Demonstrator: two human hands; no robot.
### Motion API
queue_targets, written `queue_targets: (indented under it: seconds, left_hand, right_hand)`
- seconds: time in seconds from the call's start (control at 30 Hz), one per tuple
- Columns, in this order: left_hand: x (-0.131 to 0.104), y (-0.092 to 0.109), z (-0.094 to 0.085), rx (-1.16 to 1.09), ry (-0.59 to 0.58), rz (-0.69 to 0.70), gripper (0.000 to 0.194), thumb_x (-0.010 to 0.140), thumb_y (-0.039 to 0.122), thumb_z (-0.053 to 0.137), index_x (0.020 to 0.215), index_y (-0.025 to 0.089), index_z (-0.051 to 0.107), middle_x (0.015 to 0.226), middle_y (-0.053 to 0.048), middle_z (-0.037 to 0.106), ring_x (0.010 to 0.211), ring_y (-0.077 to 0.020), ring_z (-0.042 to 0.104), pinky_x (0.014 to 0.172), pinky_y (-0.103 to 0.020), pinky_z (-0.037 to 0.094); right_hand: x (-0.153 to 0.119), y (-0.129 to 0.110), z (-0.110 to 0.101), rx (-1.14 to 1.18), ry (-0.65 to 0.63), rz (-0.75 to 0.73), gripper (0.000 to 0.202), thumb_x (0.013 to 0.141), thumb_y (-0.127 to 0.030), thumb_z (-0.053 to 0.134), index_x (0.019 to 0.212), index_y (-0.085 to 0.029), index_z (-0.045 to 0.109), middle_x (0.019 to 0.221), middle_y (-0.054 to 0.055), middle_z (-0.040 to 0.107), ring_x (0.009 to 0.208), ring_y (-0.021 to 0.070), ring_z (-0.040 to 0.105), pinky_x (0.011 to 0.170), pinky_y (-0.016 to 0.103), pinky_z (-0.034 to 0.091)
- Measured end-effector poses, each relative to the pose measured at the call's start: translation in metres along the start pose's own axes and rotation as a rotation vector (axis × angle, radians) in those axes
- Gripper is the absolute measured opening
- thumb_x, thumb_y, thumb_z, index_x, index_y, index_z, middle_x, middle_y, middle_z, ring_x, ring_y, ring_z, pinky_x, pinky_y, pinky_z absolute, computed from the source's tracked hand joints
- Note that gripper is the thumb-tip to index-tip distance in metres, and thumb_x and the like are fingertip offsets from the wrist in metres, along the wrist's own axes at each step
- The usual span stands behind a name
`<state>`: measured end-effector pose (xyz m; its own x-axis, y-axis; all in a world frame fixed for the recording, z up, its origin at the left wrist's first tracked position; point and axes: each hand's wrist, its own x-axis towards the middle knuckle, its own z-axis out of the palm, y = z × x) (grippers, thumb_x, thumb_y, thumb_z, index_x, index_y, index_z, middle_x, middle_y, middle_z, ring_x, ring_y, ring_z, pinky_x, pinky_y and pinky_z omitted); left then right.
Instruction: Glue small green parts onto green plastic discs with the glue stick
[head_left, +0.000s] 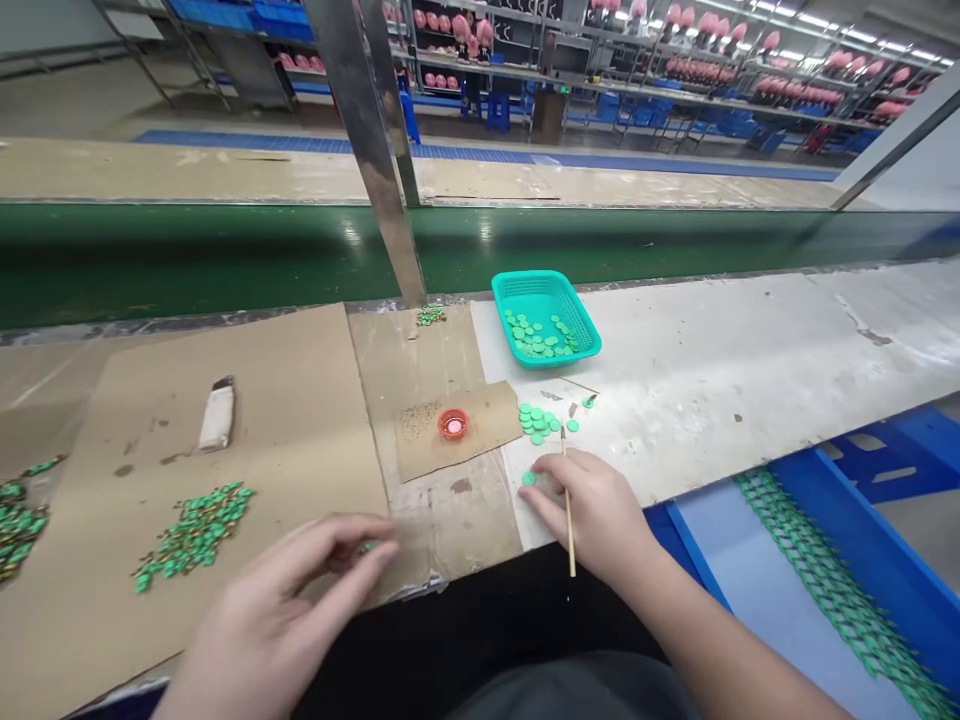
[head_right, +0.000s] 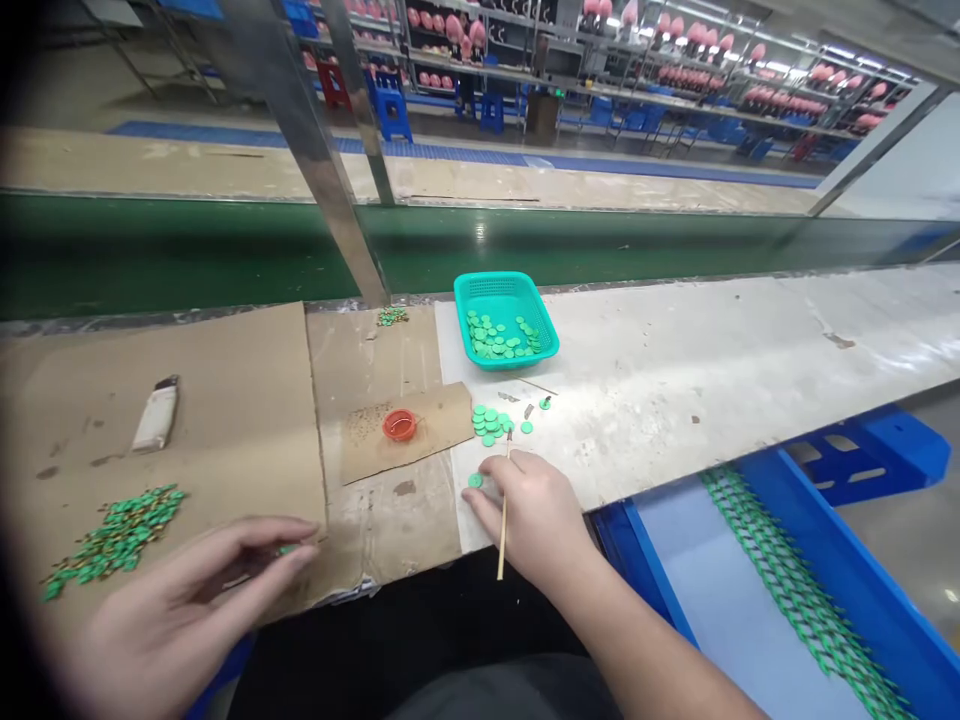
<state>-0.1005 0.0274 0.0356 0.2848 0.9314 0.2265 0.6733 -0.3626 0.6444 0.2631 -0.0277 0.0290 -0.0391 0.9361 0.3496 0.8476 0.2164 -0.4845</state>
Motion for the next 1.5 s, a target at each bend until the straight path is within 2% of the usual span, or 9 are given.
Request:
queue_targets:
  seconds: [0.2,0.4,0.5,0.63,0.77,0.87,0.97,1.2,1.5]
  left_hand:
    - [0.001,0.045,0.014,-0.203,-0.053,0.170,0.032,0.116,0.056,0.076,0.101,0.030,0.087,0.092,0.002,0.085,0.076,-0.0122,0.083,0.072,-0.013,0.064]
    - [0.009,0.063,0.031,-0.172,-0.124,0.413,0.024,0.125,0.027,0.058,0.121,0.027,0.081,0.098,0.002,0.082,0.086,-0.0101,0.083,0.082,-0.015,0.065]
    - [0.008,0.062,0.045,-0.054,-0.114,0.503,0.028,0.126,0.021,0.052,0.135,0.023,0.078,0.097,0.000,0.078,0.085,-0.0131,0.079,0.081,-0.022,0.065]
    - [0.011,0.060,0.057,0.121,-0.073,0.608,0.034,0.124,0.014,0.047,0.145,0.015,0.074,0.102,-0.004,0.079,0.089,-0.0187,0.078,0.081,-0.032,0.065]
    - [0.013,0.057,0.064,0.253,-0.051,0.681,0.039,0.119,0.006,0.044,0.146,0.009,0.073,0.107,-0.008,0.081,0.092,-0.0235,0.079,0.075,-0.038,0.062]
    - [0.011,0.055,0.069,0.310,-0.061,0.696,0.047,0.110,0.000,0.043,0.146,0.007,0.072,0.098,-0.006,0.076,0.084,-0.0236,0.076,0.067,-0.039,0.055]
    - [0.008,0.052,0.073,0.315,-0.063,0.693,0.048,0.109,0.002,0.046,0.148,0.007,0.072,0.092,-0.003,0.071,0.079,-0.0220,0.070,0.068,-0.038,0.052]
    - [0.006,0.052,0.082,0.277,0.068,0.668,0.038,0.111,0.008,0.057,0.144,0.006,0.076,0.087,0.000,0.063,0.076,-0.0195,0.059,0.070,-0.040,0.045]
    - [-0.005,0.050,0.103,0.268,0.176,0.604,0.037,0.109,0.009,0.056,0.137,0.008,0.080,0.084,-0.002,0.059,0.077,-0.0226,0.049,0.070,-0.043,0.036]
  right_hand:
    - [0.011,-0.015,0.019,0.009,-0.070,-0.137,0.005,0.111,-0.019,0.077,0.113,-0.022,0.080,0.090,0.005,0.078,0.081,0.0246,0.076,0.075,0.035,0.056]
    - [0.021,-0.026,0.018,0.105,-0.120,-0.266,0.018,0.122,-0.026,0.063,0.123,-0.022,0.081,0.089,0.004,0.077,0.080,0.0233,0.074,0.074,0.035,0.056]
    - [0.024,-0.031,0.002,0.301,-0.050,-0.153,0.024,0.125,-0.028,0.052,0.126,-0.025,0.077,0.098,0.003,0.076,0.087,0.0211,0.075,0.079,0.034,0.062]
    - [0.033,-0.038,-0.012,0.511,0.101,0.170,0.012,0.115,-0.022,0.065,0.105,-0.027,0.067,0.087,-0.003,0.068,0.075,0.0160,0.068,0.068,0.028,0.058]
    - [0.050,-0.040,-0.012,0.697,0.107,0.210,0.019,0.110,-0.016,0.072,0.122,-0.029,0.079,0.100,-0.001,0.081,0.085,0.0154,0.079,0.075,0.027,0.066]
    - [0.065,-0.042,-0.007,0.678,0.142,0.110,0.025,0.116,-0.017,0.069,0.128,-0.031,0.086,0.113,0.001,0.088,0.092,0.0152,0.083,0.084,0.030,0.069]
    - [0.076,-0.044,0.005,0.540,0.195,0.028,0.021,0.119,-0.018,0.069,0.116,-0.029,0.087,0.107,0.000,0.088,0.087,0.0146,0.080,0.083,0.032,0.068]
    - [0.079,-0.038,0.039,0.443,0.293,0.002,0.010,0.117,-0.019,0.075,0.119,-0.029,0.077,0.100,-0.002,0.080,0.085,0.0170,0.077,0.077,0.034,0.064]
    - [0.085,-0.043,0.041,0.385,0.238,-0.180,0.010,0.118,-0.017,0.072,0.120,-0.026,0.073,0.092,0.000,0.078,0.082,0.0189,0.077,0.075,0.036,0.065]
